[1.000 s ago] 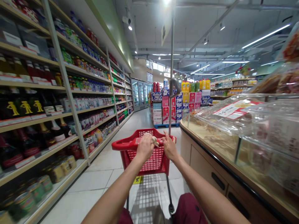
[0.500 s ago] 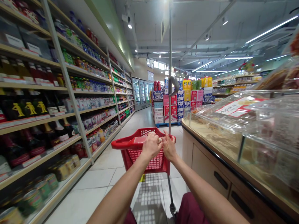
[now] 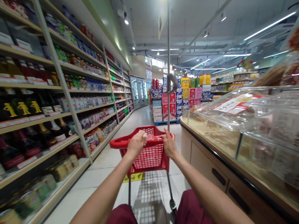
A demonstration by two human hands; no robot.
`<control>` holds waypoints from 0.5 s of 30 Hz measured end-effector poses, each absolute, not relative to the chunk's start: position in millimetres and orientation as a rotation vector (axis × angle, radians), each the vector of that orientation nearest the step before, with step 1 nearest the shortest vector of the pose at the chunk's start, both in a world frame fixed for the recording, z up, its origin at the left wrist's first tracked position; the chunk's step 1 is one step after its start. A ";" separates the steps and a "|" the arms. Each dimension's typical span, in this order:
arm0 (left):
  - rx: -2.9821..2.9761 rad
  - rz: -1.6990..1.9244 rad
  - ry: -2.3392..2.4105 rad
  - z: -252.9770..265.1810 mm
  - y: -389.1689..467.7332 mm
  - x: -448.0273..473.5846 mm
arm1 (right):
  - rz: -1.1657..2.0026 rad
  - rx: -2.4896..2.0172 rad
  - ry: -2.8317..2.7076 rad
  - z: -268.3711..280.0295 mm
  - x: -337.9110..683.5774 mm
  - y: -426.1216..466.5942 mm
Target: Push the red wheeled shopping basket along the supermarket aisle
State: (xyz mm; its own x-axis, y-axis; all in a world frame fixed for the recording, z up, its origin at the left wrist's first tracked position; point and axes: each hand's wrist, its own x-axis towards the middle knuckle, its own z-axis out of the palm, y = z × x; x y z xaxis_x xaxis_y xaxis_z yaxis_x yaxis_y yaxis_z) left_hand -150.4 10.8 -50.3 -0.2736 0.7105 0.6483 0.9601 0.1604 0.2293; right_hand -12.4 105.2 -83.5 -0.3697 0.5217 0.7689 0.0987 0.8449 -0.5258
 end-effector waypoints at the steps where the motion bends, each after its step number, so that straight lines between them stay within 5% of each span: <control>1: -1.486 -0.897 -2.131 -49.1 8.2 -155.7 | 0.479 -0.471 -1.904 -83.5 -13.0 105.7; 8: -1.845 -0.774 -1.876 -49.0 19.7 -131.9 | 0.509 -0.456 -1.917 -85.2 -17.0 105.9; 15: -1.475 -0.863 -2.187 -45.1 12.0 -150.5 | 0.526 -0.483 -1.867 -82.5 -14.1 103.8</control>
State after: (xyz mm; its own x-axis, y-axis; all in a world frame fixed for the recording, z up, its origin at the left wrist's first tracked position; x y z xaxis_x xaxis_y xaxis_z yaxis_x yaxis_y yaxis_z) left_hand -150.5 12.0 -45.1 -0.3877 0.6986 0.6014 0.9210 0.2669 0.2837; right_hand -14.1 103.8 -82.5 -0.3325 0.5591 0.7595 0.0799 0.8191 -0.5680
